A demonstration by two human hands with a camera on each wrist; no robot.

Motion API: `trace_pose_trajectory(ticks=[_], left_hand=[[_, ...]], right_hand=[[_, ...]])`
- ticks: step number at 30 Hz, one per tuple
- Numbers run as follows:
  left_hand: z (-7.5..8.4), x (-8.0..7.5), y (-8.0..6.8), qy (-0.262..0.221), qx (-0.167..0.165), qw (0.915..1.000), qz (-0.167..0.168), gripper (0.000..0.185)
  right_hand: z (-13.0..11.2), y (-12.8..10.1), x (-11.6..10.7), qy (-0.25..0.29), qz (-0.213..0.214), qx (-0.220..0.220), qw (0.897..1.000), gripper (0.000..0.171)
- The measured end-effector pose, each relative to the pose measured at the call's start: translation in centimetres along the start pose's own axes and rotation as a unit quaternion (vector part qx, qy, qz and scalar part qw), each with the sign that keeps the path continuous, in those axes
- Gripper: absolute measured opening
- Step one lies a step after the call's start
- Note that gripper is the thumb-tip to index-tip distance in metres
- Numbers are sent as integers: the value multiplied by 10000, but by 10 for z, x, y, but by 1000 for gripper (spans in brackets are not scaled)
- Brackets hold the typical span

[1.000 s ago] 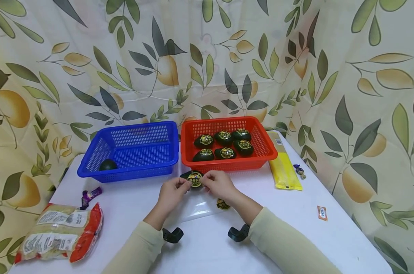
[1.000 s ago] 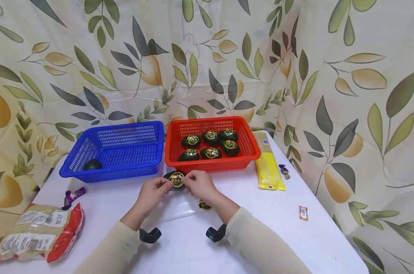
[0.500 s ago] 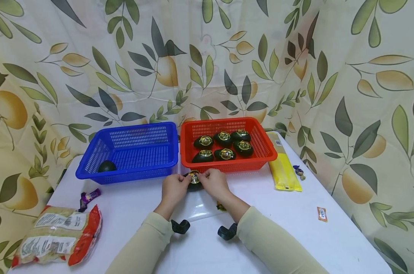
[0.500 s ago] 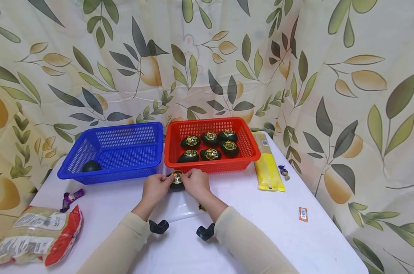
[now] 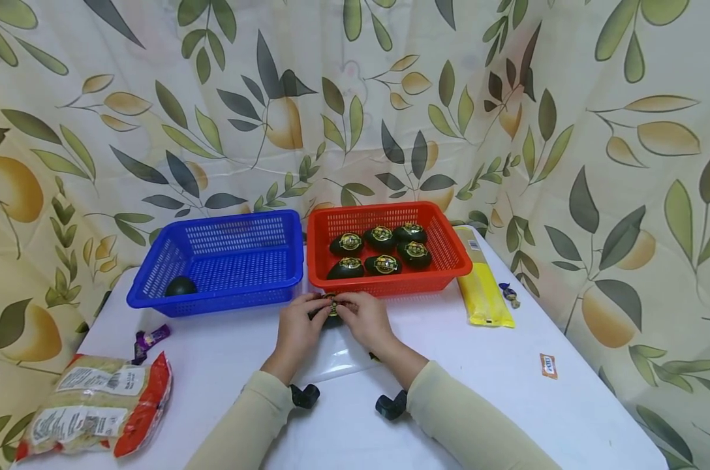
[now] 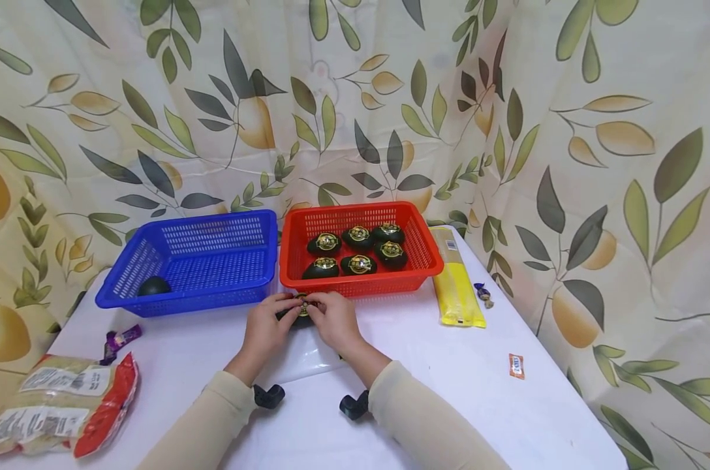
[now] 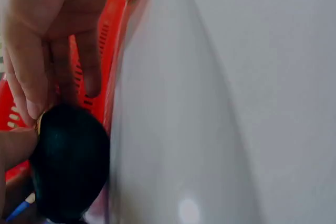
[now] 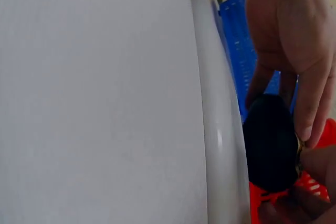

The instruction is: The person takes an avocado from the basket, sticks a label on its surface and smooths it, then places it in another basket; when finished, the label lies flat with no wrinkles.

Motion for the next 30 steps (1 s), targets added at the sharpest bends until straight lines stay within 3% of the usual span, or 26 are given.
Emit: trace_pose_trajectory(ticks=[8,16,21,25,30], left_hand=[[-9,1,1,-102,42,9988,-475,29],[-18,0,3,-1115,-584,9911,-441,23],[-24,0,4,-1462,-848,9850,-356,20],[-29,3,3,-1452,-904,9842,-450,18],[-34,6,-1,-1502,-921,9820,-677,20]], right_hand=[[-13,-4,1,-838,-329,-754,9931,30],[-24,-3,3,-892,-451,-1295,9865,31],[-33,-4,6,-1168,-517,-1672,9776,30],[-31,-1,10,-1077,-773,-1395,9813,26],[-18,5,12,-959,-1189,-781,9852,43]])
Point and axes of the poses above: each hand's wrist, its own y-axis towards the middle knuckle, its own x-axis out of the palm, z = x × y, the point moved 7 cm from there along y, towards the middle knuckle, and after that the axes turned 8 degrees about y, right-handed, at the moved point
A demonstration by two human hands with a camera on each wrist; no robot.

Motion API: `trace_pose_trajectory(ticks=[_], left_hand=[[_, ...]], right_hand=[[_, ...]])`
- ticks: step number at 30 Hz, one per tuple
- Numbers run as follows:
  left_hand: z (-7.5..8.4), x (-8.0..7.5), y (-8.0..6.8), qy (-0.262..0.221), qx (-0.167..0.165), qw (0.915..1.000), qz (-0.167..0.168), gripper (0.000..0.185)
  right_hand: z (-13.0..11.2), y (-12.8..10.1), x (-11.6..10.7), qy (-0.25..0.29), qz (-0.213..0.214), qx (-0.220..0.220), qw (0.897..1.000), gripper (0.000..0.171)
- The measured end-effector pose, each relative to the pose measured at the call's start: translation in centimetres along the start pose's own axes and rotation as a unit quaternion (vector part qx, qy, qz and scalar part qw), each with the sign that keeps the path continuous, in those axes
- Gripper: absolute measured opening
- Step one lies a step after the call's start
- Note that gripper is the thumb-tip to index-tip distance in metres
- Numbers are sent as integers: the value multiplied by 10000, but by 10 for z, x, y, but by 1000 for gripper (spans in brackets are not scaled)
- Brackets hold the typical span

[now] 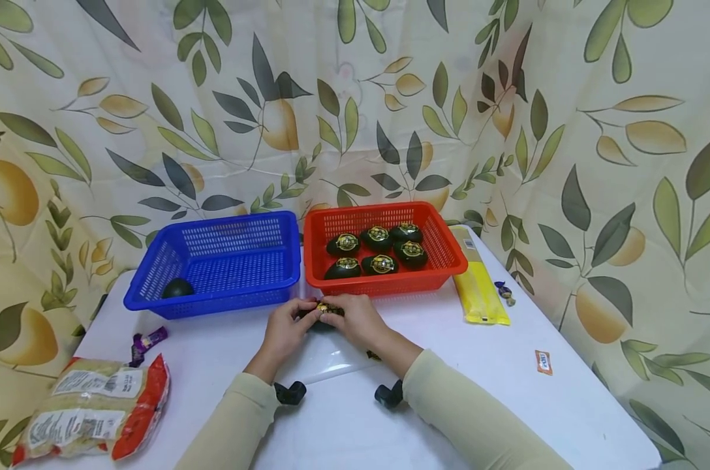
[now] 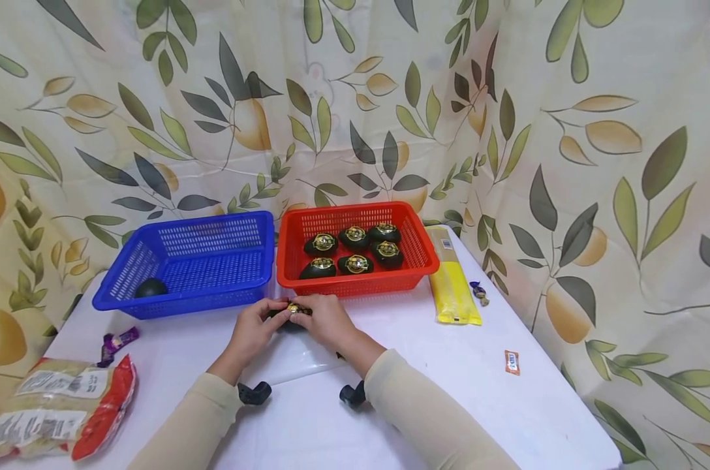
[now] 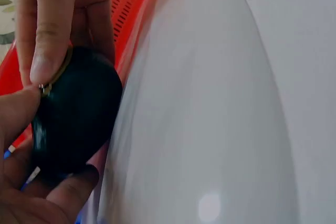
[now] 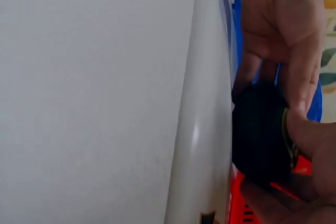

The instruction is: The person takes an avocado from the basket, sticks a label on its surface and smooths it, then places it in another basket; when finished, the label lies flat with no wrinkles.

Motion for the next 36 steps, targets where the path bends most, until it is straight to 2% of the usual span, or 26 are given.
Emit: trace_pose_trajectory(ticks=[6,10,15,20,26,29,31,33,36], left_hand=[[0,3,-2,239,104,9992,-299,25],[-1,7,-4,329,40,9986,-408,26],[-4,9,-6,225,-198,9984,-479,25],[-5,6,-5,110,-18,9991,-413,25],[-4,-1,-4,53,-21,9994,-351,25],[-3,-1,-4,-184,-243,9985,-458,25],[-3,2,-3,-542,-575,9954,-543,28],[-1,6,0,-955,-940,9890,-625,35],[6,14,4,-1572,-1505,9729,-777,50]], right_hand=[[21,4,2,208,-616,429,9970,59],[30,6,5,332,-899,295,9950,59],[27,8,7,302,-1166,-12,9927,51],[20,7,10,-36,-1200,-137,9927,58],[18,12,11,269,-1122,17,9933,57],[21,8,4,539,-1249,176,9905,55],[21,3,-8,777,-1370,239,9872,52],[18,-4,-25,991,-1508,280,9832,50],[10,-12,-55,1193,-1754,194,9771,49]])
Point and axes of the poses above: each hand's wrist, its own y-axis towards the middle knuckle, its own x-axis out of the palm, z = x × y, the point moved 7 cm from there along y, towards the middle knuckle, and after that the axes turned 8 degrees about y, right-handed, at the moved point
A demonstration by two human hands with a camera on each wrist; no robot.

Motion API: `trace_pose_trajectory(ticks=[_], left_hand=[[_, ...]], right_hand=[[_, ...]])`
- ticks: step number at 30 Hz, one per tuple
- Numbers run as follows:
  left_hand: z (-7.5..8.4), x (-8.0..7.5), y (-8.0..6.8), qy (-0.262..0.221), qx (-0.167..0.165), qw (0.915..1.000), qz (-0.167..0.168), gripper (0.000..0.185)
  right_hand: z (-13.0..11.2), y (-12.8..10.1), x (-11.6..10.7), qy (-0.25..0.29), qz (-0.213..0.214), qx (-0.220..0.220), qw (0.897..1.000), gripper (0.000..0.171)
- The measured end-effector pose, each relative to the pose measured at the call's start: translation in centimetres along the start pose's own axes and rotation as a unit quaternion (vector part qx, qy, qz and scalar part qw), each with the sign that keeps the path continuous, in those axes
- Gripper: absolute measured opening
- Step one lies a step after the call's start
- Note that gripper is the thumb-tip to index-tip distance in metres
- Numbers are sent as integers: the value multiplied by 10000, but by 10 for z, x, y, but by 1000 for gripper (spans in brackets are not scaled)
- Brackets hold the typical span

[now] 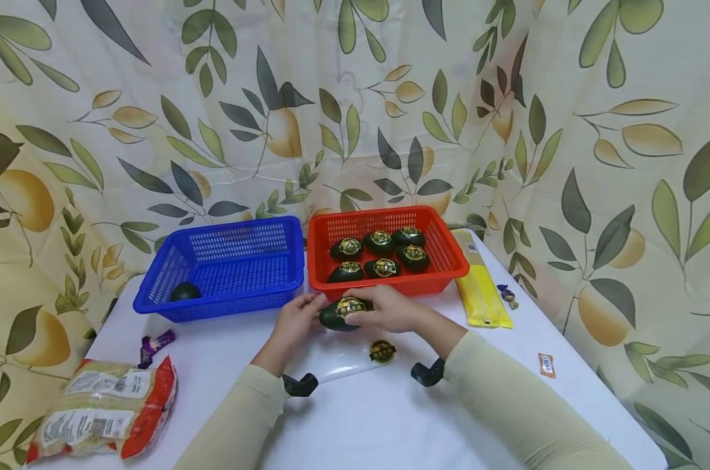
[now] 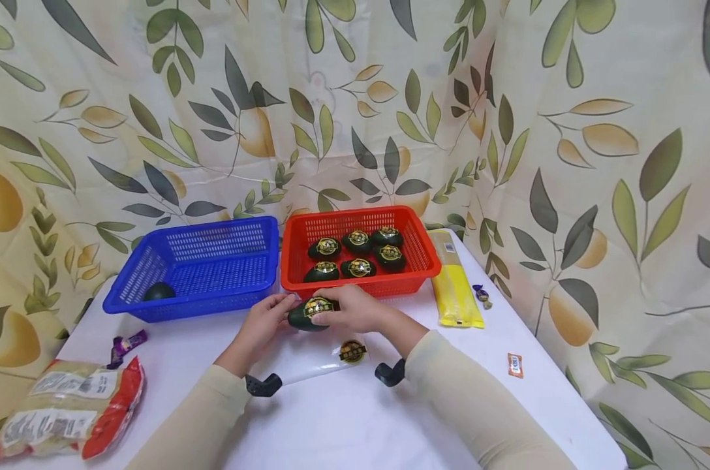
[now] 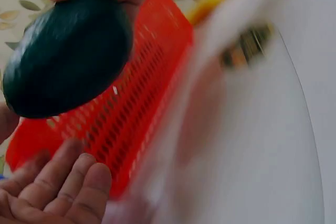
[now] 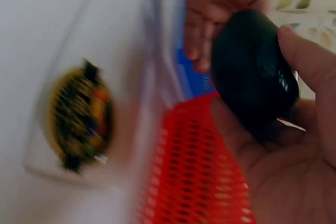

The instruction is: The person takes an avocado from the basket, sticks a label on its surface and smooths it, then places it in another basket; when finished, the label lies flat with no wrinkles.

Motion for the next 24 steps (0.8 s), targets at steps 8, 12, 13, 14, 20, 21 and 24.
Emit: trace_pose_trajectory(ticks=[8,12,13,14,20,21,24], left_hand=[[18,30,8,-2509,-475,9663,-310,45],[19,34,10,-2805,-539,9582,-147,39],[18,34,11,-2785,-564,9587,-93,38],[17,35,11,-2756,-608,9593,-53,37],[18,38,12,-2578,-637,9640,-120,41],[17,38,12,-2563,-662,9642,-120,41],[16,36,11,-2494,-731,9656,-61,41]], right_hand=[[-27,6,-75,-12,179,113,9998,57],[-21,32,-108,113,403,455,9981,59],[-18,40,-114,157,428,545,9975,59],[-15,47,-118,243,426,614,9969,60],[8,87,-128,843,437,1059,9898,57],[11,93,-127,916,435,1113,9886,56],[20,108,-119,1096,430,1211,9856,54]])
Point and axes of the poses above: each hand's wrist, its own y-axis towards the middle knuckle, its own x-axis out of the palm, z = x × y, the point moved 7 cm from there along y, towards the middle knuckle, and after that the axes turned 8 degrees about y, right-handed, at the moved point
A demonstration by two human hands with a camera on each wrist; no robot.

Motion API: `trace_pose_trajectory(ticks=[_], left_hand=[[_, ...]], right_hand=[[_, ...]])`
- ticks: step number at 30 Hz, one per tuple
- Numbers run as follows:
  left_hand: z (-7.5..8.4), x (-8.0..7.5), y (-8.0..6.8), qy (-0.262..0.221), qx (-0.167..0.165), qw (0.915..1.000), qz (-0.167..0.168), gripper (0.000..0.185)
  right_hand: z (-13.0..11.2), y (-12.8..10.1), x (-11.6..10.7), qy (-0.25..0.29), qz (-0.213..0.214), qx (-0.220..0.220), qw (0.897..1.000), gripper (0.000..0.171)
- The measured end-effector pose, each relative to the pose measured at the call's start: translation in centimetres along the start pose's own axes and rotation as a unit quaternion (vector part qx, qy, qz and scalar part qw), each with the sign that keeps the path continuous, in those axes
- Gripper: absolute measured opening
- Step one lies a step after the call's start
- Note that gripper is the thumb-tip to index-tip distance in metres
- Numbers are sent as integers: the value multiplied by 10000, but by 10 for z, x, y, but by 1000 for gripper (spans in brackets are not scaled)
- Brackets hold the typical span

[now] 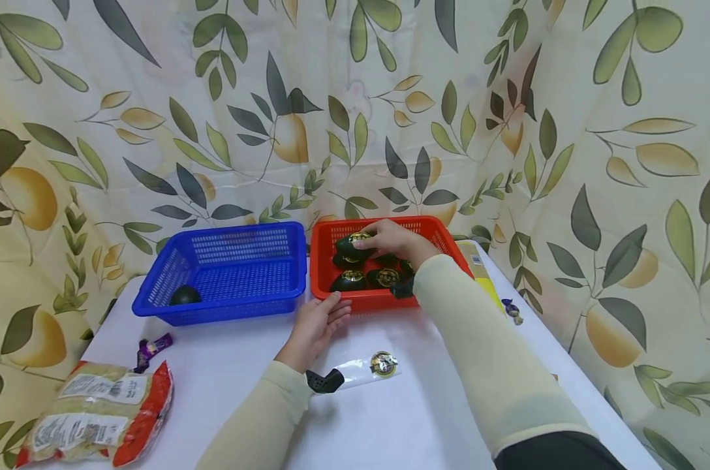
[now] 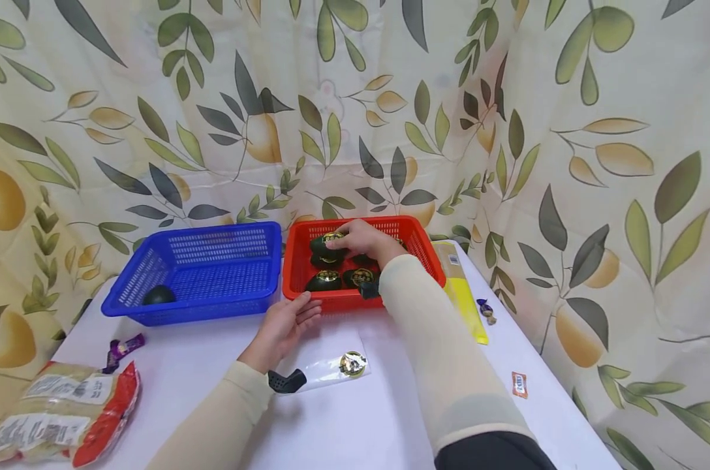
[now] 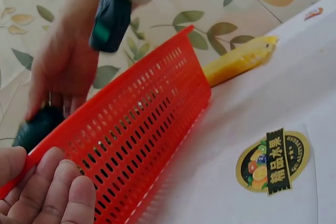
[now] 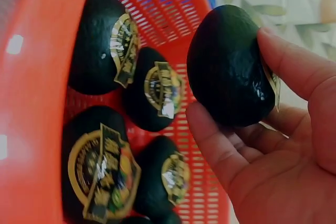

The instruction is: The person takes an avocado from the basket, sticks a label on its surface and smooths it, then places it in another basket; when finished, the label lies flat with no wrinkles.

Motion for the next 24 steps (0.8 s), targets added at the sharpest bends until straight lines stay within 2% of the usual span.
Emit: trace_pose_trajectory(ticks=[4,9,12,18,24], left_hand=[[-2,-3,-2,96,-76,9999,117,41],[-2,-1,-2,155,-102,9998,62,42],[-1,0,-1,134,-88,9998,75,41],[1,-1,-2,98,-37,9999,124,40],[2,-2,1,189,-32,9997,127,41]], right_hand=[[14,13,10,102,26,261,9996,53],[31,19,12,-185,57,742,9971,53],[34,18,12,-428,39,884,9952,55],[30,19,15,-626,-2,899,9940,46],[19,18,16,-1224,0,752,9896,45]])
Point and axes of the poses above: each hand's wrist, its own y-axis towards the middle knuckle, its own x-axis out of the palm, z = x × y, the point moved 7 cm from there along y, towards the middle knuckle, and after that the axes turned 8 degrees about y, right-handed, at the moved point
